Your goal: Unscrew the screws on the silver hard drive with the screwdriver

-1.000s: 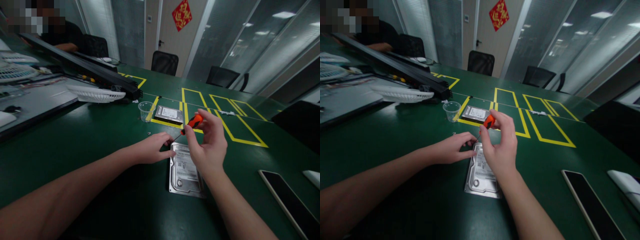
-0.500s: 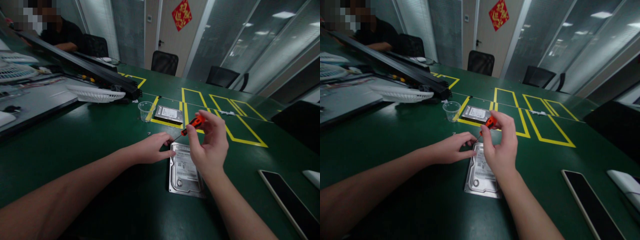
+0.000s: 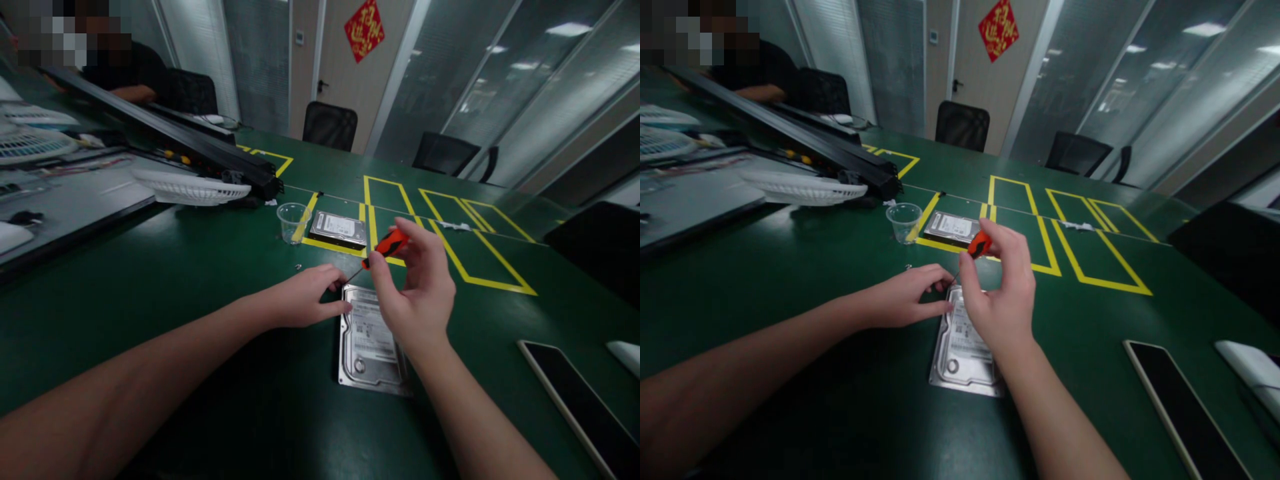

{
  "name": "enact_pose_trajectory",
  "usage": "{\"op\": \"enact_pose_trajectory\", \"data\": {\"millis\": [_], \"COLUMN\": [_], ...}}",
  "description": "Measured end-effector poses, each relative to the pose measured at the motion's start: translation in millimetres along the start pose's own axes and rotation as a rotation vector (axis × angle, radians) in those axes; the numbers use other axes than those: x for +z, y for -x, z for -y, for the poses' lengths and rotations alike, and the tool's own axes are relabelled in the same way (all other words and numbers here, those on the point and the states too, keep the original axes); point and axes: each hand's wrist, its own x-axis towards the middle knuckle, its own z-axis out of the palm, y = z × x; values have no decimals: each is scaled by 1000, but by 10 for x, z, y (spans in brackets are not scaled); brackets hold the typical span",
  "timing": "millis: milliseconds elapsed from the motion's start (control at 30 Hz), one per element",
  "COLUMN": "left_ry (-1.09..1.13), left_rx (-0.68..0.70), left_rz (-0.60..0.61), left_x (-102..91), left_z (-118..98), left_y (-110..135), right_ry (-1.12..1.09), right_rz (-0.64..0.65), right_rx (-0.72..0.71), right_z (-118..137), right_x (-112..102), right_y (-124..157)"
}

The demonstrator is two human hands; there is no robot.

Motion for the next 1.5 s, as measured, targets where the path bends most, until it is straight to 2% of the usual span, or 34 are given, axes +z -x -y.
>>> {"op": "enact_pose_trajectory", "data": {"millis": [167,400,567,767,967,1167,1367,1500], "left_ry": [4,1,9,12,-4,10,7,5], "left_rx": [20,7,17,9,16,8,18,7], "left_rz": [-5,0,-6,1,-8,-2,-8,0], "left_x": [7,5,2,7,12,10,10,6], "left_z": [12,1,-4,10,3,-1,-2,-4], "left_y": [-4,0,-3,-3,-6,-1,-4,-2], "right_ry": [-84,-12,-88,12,-99,1,-66,-9], "right_rz": [46,-15,49,-12,50,-8,49,11], "right_rx": [15,-9,23,-14,43,-3,27,-3], "right_z": [11,6,4,3,-2,-4,-3,-8], "right_x": [8,5,13,1,20,11,10,5], "right_y": [14,4,15,-2,22,3,16,7]}}
